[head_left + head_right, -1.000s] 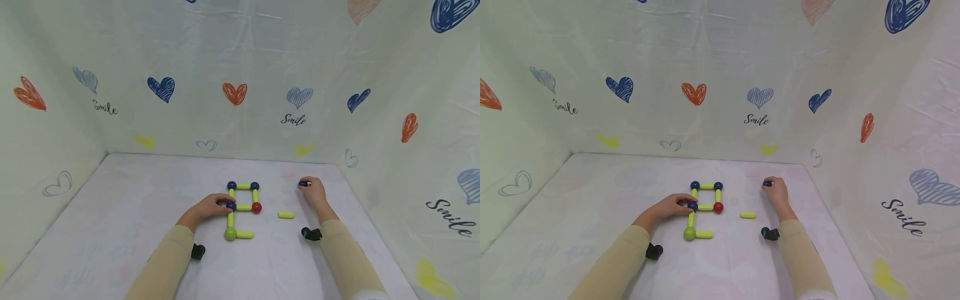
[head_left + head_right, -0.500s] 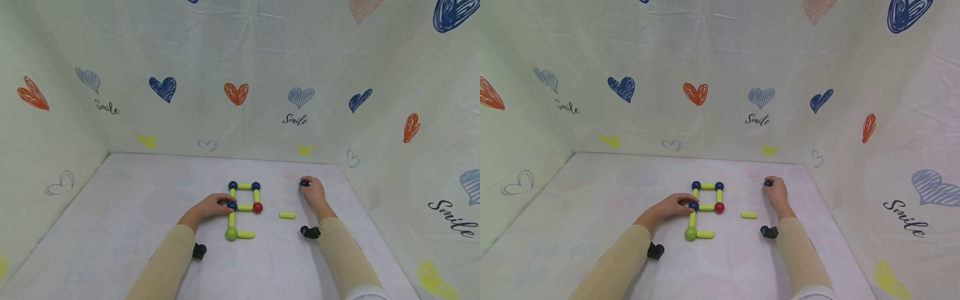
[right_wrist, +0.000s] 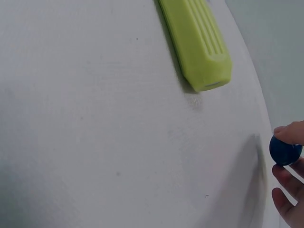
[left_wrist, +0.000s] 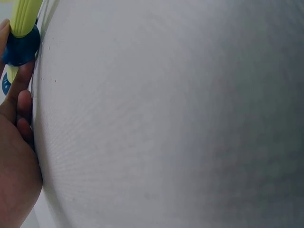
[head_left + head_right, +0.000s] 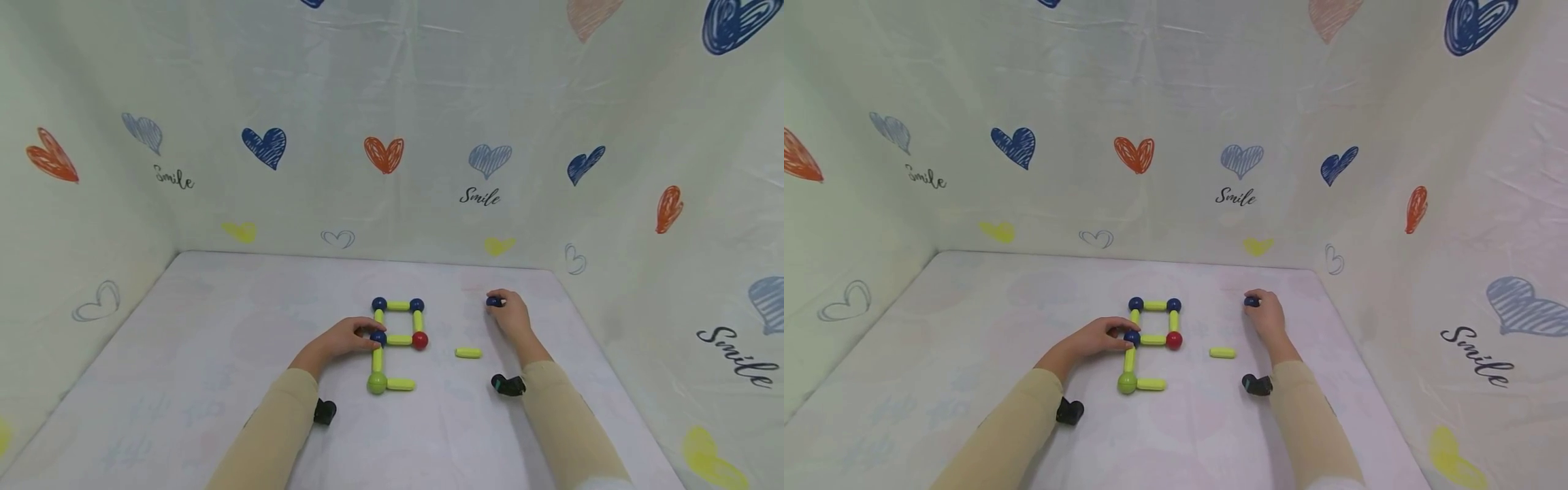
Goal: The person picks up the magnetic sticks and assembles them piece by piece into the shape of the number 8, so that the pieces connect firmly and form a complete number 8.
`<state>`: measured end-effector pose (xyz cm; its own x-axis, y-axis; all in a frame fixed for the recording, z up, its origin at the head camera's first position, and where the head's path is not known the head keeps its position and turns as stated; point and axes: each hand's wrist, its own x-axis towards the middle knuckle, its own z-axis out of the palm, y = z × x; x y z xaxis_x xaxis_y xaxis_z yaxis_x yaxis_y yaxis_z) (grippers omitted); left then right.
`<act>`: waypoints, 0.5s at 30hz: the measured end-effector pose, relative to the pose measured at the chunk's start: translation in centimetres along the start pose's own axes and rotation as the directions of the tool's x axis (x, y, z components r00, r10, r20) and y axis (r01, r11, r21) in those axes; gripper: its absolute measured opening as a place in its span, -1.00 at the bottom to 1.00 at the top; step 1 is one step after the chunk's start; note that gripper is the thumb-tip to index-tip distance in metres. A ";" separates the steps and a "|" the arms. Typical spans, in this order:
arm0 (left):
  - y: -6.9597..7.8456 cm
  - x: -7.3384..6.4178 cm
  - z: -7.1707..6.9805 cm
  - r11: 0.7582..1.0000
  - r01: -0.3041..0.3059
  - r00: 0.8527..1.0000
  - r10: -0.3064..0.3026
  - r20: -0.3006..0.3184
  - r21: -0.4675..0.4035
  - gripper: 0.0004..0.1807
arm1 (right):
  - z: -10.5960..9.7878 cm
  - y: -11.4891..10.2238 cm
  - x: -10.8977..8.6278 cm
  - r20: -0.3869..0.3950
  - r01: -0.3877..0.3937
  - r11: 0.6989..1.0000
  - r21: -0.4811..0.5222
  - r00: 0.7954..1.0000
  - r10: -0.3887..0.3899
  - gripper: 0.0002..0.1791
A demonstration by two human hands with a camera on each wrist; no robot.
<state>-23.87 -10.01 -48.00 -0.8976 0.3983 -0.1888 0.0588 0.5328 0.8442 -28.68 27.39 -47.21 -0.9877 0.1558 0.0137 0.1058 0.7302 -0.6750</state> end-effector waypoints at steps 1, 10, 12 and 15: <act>0.0 0.0 0.0 1.000 0.002 1.000 -0.002 -0.003 0.001 -0.67 | -0.1 -0.1 -0.2 0.005 0.011 1.000 0.004 1.000 -0.011 -0.62; -0.1 0.0 -0.1 1.000 0.006 1.000 -0.006 0.004 0.000 -0.66 | -0.3 -1.1 -1.4 0.051 0.060 0.998 0.014 0.997 -0.061 -0.61; -0.1 0.0 -0.1 1.000 0.004 1.000 -0.004 0.005 0.003 -0.66 | -0.3 -1.2 -1.6 0.051 0.063 0.998 0.017 0.997 -0.064 -0.61; 0.0 0.0 0.0 1.000 0.013 1.000 -0.013 0.002 -0.004 -0.67 | -0.3 -1.5 -2.0 0.049 0.061 0.998 0.026 0.997 -0.062 -0.62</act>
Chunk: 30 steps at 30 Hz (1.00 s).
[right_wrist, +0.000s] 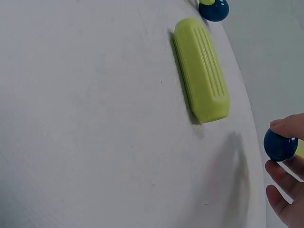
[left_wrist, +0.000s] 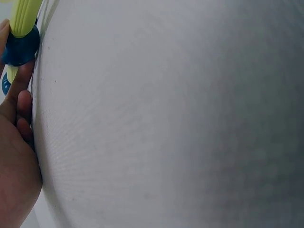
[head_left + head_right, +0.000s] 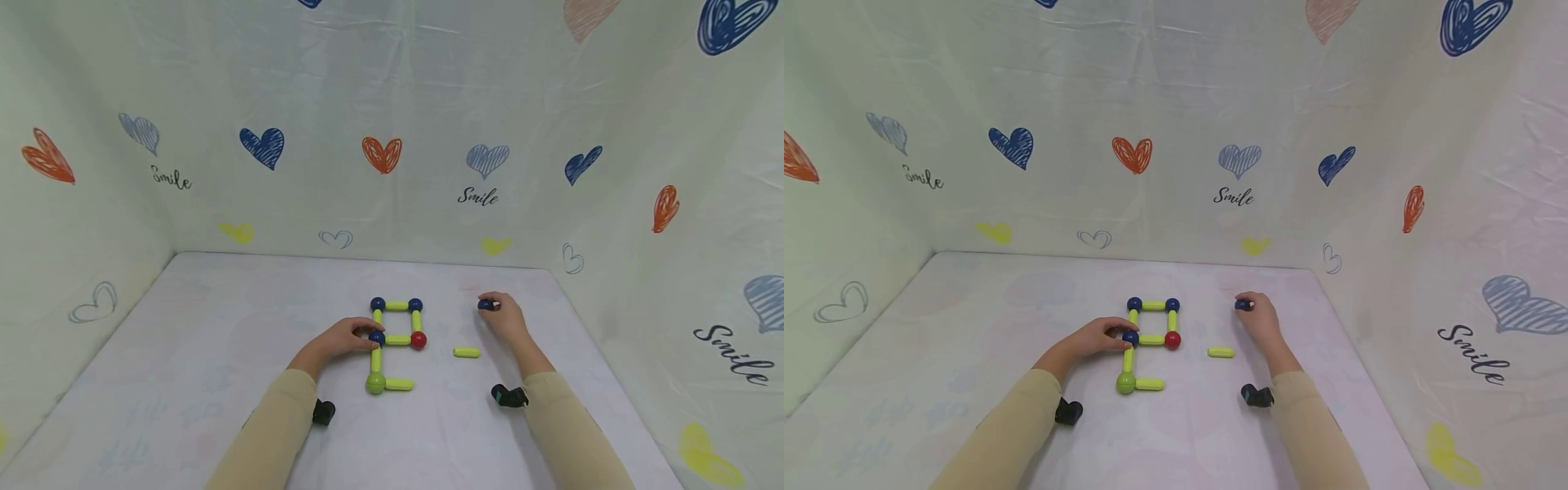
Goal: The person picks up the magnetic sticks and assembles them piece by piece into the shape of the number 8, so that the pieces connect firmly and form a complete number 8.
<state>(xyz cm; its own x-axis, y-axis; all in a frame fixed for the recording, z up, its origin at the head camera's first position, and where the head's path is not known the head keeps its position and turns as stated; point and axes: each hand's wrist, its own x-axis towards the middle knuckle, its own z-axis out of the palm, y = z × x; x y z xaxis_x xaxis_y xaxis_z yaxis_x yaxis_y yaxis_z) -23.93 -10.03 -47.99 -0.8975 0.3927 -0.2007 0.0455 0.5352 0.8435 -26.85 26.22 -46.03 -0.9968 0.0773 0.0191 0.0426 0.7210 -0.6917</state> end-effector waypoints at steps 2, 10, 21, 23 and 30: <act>0.0 0.0 0.0 1.000 0.005 1.000 -0.005 -0.002 -0.005 -0.68 | 0.0 -0.2 -0.3 0.004 -0.005 1.000 0.007 1.000 0.005 -0.62; 0.1 0.1 0.0 1.000 0.003 1.000 -0.003 -0.005 -0.008 -0.67 | 0.5 -1.3 -1.7 0.029 0.048 0.999 0.018 0.998 -0.048 -0.64; -0.1 0.1 0.1 1.000 0.011 1.000 -0.011 -0.006 -0.009 -0.67 | 1.4 -2.3 -3.9 0.082 0.043 0.998 0.048 0.996 -0.047 -0.63; -0.1 0.1 0.1 1.000 0.014 1.000 -0.014 -0.006 -0.010 -0.67 | 1.5 -2.6 -4.2 0.093 0.046 0.998 0.053 0.994 -0.051 -0.63; 0.1 0.0 0.0 1.000 0.009 1.000 -0.009 -0.005 -0.012 -0.68 | 1.5 -3.2 -5.2 0.119 0.077 0.995 0.061 0.989 -0.083 -0.65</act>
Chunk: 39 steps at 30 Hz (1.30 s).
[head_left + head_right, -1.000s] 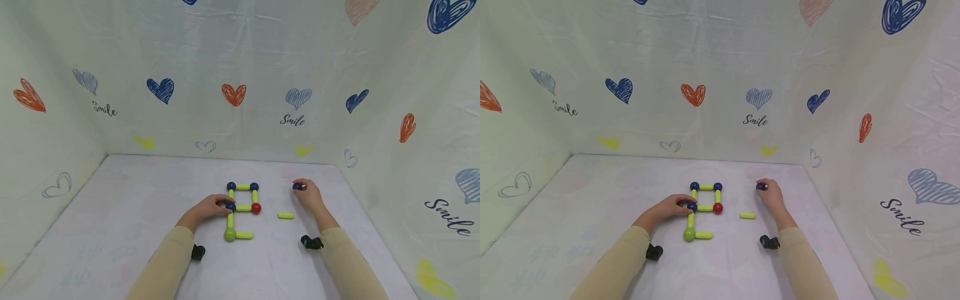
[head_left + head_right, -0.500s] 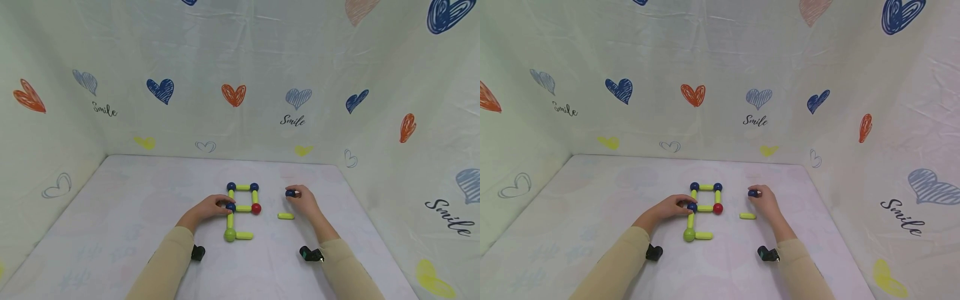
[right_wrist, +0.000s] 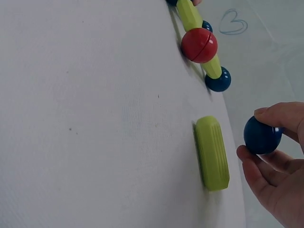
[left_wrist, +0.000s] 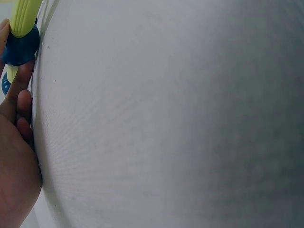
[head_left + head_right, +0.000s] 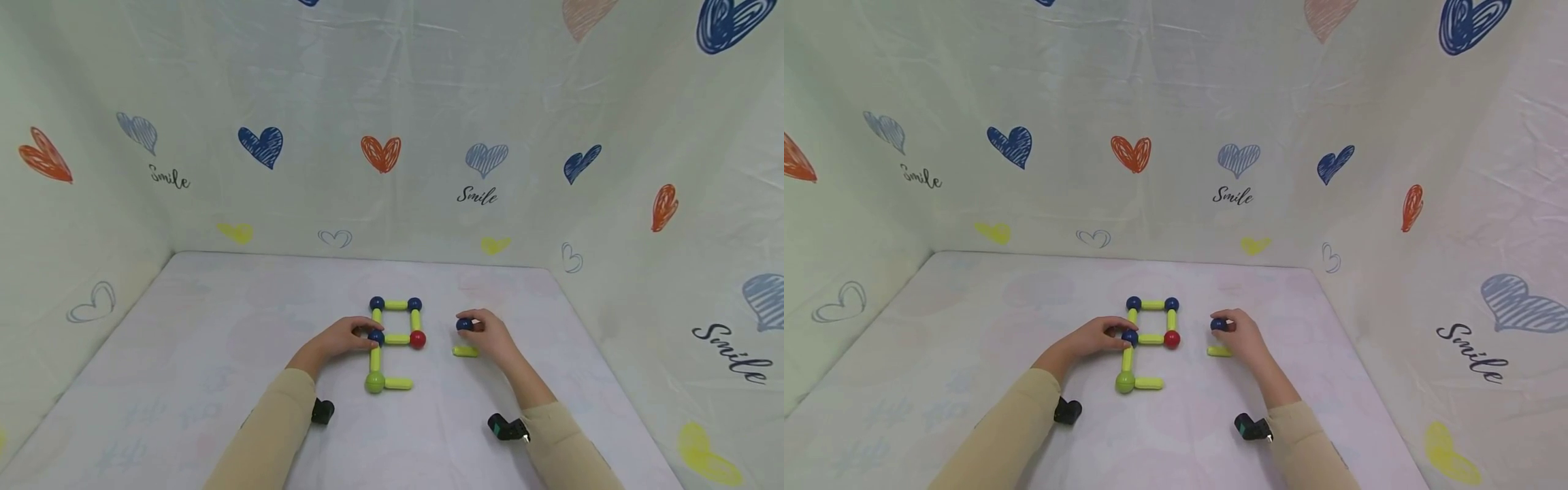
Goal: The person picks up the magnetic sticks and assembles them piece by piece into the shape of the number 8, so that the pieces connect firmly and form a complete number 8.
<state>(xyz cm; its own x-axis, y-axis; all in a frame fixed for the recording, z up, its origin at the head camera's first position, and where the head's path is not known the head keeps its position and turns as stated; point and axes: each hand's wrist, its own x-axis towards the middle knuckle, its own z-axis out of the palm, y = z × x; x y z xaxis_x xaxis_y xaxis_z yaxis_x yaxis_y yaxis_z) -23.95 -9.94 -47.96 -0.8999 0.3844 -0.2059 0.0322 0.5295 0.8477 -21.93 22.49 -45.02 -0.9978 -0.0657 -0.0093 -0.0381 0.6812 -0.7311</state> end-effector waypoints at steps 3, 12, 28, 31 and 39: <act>0.0 0.0 0.0 1.000 0.000 1.000 0.000 0.002 0.000 -0.68 | 0.1 -0.2 -0.3 0.019 0.005 1.000 0.002 1.000 -0.005 -0.65; -0.2 0.1 0.0 1.000 -0.011 1.000 0.011 0.006 0.014 -0.67 | 1.0 -1.2 -1.4 0.053 0.004 1.000 0.002 0.999 -0.004 -0.67; -0.2 0.2 -0.2 1.000 -0.017 1.000 0.017 0.002 0.022 -0.66 | 2.3 -2.6 -3.3 0.095 0.019 0.999 0.026 0.995 -0.021 -0.70; -0.1 0.2 -0.2 1.000 -0.020 1.000 0.019 0.007 0.020 -0.66 | 2.6 -2.9 -3.6 0.103 0.016 1.000 0.021 0.994 -0.018 -0.70; -0.2 0.3 -0.2 1.000 -0.024 1.000 0.024 0.016 0.014 -0.66 | 3.4 -3.6 -4.3 0.147 -0.002 0.999 0.051 0.989 -0.006 -0.72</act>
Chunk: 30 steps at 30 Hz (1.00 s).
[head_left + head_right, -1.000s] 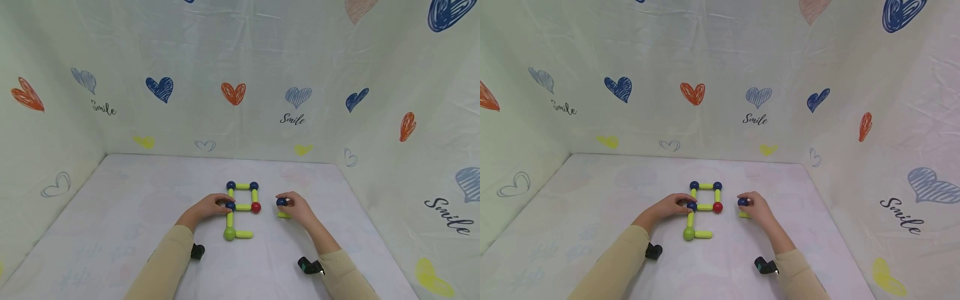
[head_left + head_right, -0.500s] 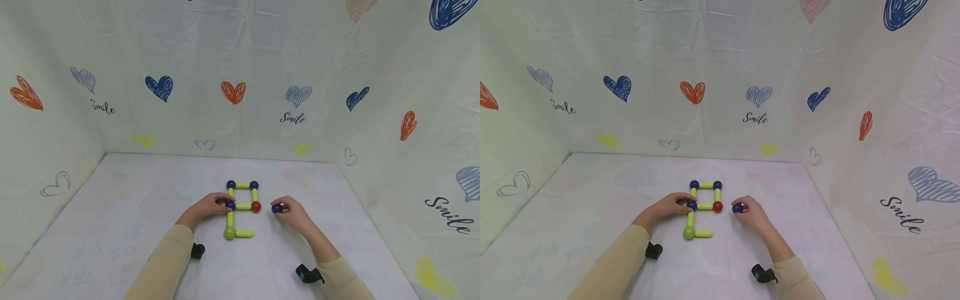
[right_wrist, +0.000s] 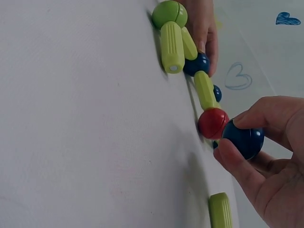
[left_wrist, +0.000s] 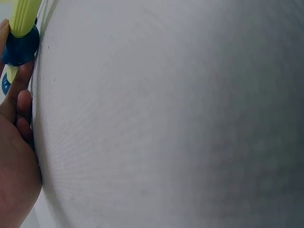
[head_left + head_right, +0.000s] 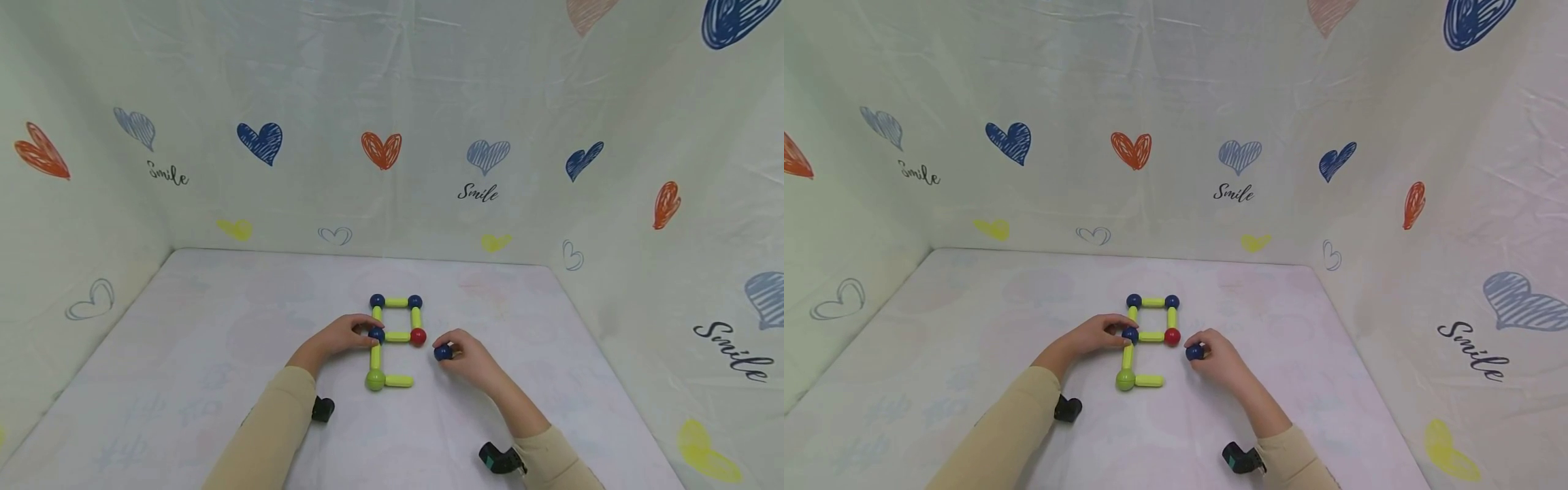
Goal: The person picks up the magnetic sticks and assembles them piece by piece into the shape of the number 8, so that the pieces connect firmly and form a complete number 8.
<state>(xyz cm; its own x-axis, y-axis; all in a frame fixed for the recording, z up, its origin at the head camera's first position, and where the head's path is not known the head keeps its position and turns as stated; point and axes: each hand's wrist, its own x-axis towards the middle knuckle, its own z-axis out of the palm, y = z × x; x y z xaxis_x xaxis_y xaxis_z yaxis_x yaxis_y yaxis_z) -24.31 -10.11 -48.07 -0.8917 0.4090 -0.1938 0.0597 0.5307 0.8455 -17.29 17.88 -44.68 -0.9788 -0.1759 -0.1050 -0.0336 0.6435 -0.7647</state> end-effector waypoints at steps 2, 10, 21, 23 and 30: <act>0.0 0.0 0.0 1.000 0.002 1.000 -0.002 0.002 -0.002 -0.66 | 0.2 -0.1 -0.1 0.013 0.001 1.000 0.012 1.000 -0.001 -0.72; 0.0 0.0 0.0 1.000 0.014 1.000 -0.014 -0.004 0.005 -0.66 | 0.7 -0.1 -0.4 0.080 0.074 0.997 0.024 0.994 -0.076 -0.72; -0.2 0.1 0.0 1.000 0.008 1.000 -0.008 0.001 0.000 -0.65 | 1.5 0.0 -0.4 0.158 0.090 0.996 0.003 0.983 -0.090 -0.72; -0.2 0.1 0.0 1.000 0.008 1.000 -0.008 0.004 -0.002 -0.65 | 1.7 -0.1 -0.4 0.171 0.092 0.996 0.012 0.981 -0.093 -0.73; -0.1 0.2 -0.1 1.000 -0.004 1.000 0.004 0.006 0.003 -0.65 | 2.2 -0.4 -0.6 0.178 0.107 0.994 0.001 0.978 -0.106 -0.77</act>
<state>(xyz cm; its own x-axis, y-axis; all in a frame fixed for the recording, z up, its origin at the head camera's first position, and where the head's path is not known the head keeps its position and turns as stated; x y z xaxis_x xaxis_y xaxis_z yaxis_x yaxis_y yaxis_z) -24.49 -10.16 -48.18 -0.8889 0.4154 -0.1930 0.0650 0.5315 0.8445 -16.29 16.07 -45.66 -0.9180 -0.3728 -0.1351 -0.1380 0.6198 -0.7725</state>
